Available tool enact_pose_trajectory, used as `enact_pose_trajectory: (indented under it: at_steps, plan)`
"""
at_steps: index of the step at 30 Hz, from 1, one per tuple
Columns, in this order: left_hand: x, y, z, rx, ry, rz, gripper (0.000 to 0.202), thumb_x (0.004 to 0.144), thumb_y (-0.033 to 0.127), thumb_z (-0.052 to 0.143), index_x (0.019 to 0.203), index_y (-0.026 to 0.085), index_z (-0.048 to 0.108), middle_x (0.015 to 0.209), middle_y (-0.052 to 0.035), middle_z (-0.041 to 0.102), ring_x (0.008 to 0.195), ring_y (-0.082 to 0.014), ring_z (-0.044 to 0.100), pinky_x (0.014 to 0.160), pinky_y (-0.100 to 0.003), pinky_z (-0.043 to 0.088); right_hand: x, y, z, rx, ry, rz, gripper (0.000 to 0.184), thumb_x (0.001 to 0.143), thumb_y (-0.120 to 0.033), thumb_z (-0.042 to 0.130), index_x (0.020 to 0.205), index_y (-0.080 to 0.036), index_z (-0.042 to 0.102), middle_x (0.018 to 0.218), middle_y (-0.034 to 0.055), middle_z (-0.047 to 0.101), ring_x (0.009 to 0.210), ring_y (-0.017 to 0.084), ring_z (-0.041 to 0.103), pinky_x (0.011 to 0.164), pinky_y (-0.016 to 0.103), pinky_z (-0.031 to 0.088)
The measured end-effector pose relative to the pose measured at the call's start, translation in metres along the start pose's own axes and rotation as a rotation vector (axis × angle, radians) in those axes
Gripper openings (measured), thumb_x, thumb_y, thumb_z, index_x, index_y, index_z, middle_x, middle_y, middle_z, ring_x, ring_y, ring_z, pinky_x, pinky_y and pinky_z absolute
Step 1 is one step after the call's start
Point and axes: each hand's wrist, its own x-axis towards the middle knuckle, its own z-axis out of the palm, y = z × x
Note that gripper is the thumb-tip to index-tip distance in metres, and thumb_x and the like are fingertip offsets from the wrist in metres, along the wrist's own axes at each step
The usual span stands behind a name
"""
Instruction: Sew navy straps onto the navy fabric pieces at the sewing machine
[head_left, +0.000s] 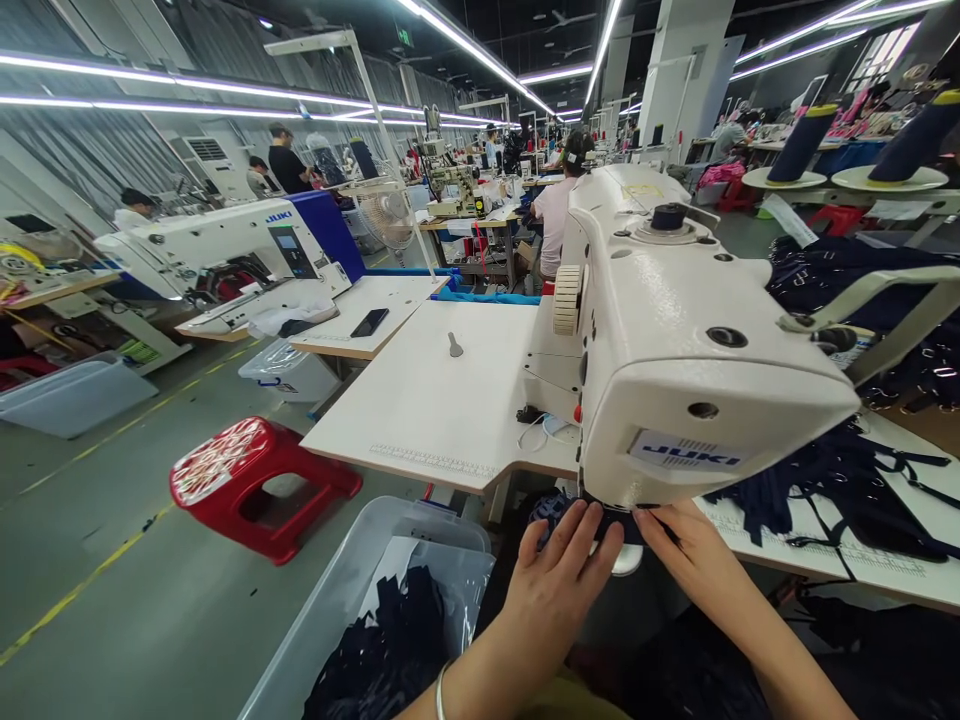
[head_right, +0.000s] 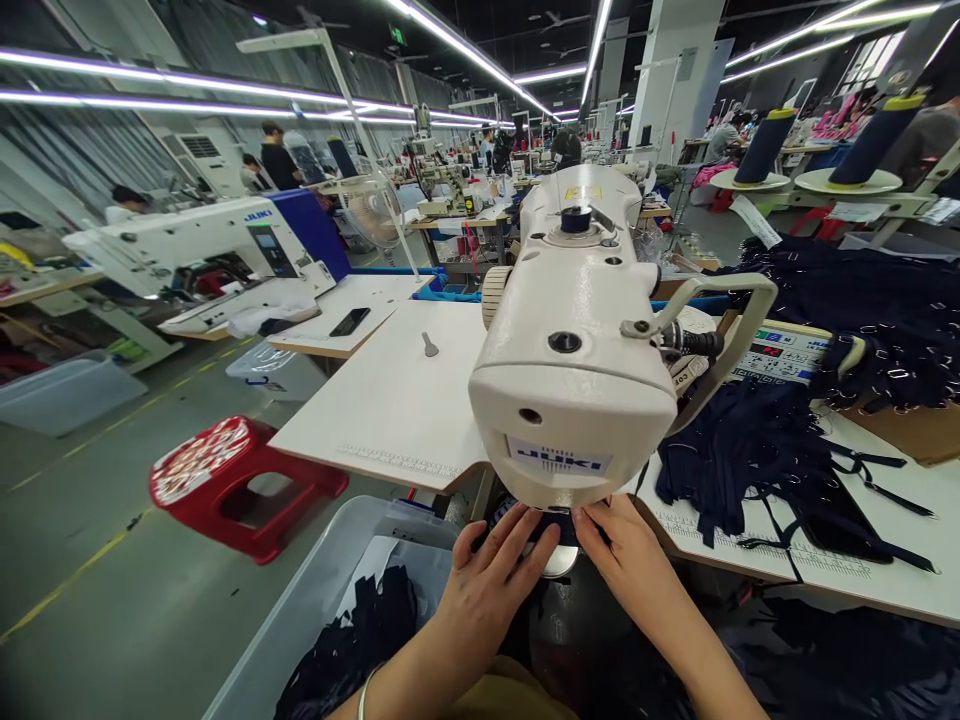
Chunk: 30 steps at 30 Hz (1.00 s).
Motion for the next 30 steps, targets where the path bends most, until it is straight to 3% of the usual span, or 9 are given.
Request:
enact_pose_trajectory:
  at_steps: [14,20,30]
  plan:
    - [0.002,0.002,0.002,0.019,0.025,-0.024,0.035,0.099,0.023,0.04,0.129,0.031,0.055,0.139,0.0012,0.051,0.133,-0.0156,0.037,0.101,-0.032,0.028,-0.001,-0.004,0.003,-0.032,0.06,-0.015,0.036,0.095,-0.041,0.04,0.087,-0.023,0.07,0.097,0.0094,0.065,0.098,0.026,0.06,0.083,0.038,0.051]
    - [0.004,0.002,0.002,-0.029,0.072,-0.031,0.034,0.1,0.019,0.039,0.125,0.029,0.059,0.135,0.0005,0.055,0.129,-0.0142,0.042,0.106,-0.033,0.022,-0.003,0.001,0.006,-0.053,0.072,-0.015,0.035,0.095,-0.042,0.041,0.088,-0.023,0.07,0.097,0.0098,0.064,0.098,0.026,0.061,0.08,0.036,0.053]
    - [-0.003,0.0,0.005,-0.102,0.034,-0.037,0.035,0.099,0.023,0.041,0.132,0.027,0.053,0.14,-0.003,0.051,0.134,-0.0175,0.036,0.107,-0.034,0.018,-0.001,0.005,0.009,-0.107,0.102,-0.099,0.033,0.095,-0.038,0.042,0.085,-0.023,0.069,0.095,0.0092,0.067,0.094,0.025,0.064,0.078,0.036,0.054]
